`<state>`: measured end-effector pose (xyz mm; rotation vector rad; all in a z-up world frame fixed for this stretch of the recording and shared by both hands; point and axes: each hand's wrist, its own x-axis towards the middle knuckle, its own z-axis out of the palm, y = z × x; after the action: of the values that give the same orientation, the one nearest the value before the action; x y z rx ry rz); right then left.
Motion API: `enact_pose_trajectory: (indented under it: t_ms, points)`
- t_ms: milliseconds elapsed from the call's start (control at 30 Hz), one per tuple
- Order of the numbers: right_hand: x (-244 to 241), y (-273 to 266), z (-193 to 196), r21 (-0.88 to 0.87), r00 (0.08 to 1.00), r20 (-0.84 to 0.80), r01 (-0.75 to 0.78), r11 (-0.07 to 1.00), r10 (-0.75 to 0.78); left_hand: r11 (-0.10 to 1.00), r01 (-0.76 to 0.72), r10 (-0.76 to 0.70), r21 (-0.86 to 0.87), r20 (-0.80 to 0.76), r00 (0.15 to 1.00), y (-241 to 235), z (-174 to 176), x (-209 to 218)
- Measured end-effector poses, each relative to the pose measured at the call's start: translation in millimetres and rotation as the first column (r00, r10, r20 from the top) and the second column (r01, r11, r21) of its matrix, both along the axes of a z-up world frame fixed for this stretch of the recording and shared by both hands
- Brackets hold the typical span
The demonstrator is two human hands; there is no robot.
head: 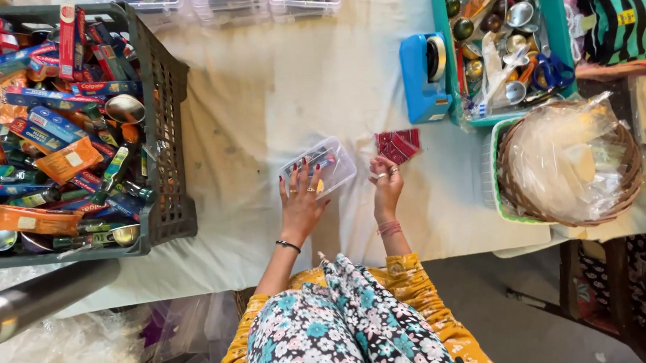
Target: The person sorts through a crate of assorted items, picking out a small tin and several packets. They place these items into a clear plastic container, close the lid, and then wrap the container in bubble wrap.
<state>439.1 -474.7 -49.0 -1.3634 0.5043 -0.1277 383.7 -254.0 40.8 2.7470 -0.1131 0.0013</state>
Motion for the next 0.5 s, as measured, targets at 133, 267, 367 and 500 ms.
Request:
enact_pose_trajectory:
  t_ms: [133, 267, 367, 500]
  points:
    - [-9, 33, 47, -0.348, 0.973, 0.059, -0.19, 0.918, 0.224, 1.0, -0.002, -0.002, 0.026, 0.132, 0.991, 10, -37, -2]
    - [-22, 48, 61, -0.802, 0.834, 0.059, -0.288, 0.523, 0.549, 0.999, 0.031, -0.035, 0.026, 0.185, 0.982, 13, -39, 1]
    - [-25, 45, 72, -0.852, 0.758, 0.034, -0.318, 0.415, 0.651, 0.999, 0.037, -0.03, -0.034, 0.189, 0.981, 20, -23, -2]
    - [-25, 32, 76, -0.857, 0.703, 0.003, -0.365, 0.363, 0.711, 0.958, 0.128, -0.081, -0.257, 0.184, 0.98, 33, 6, -2]
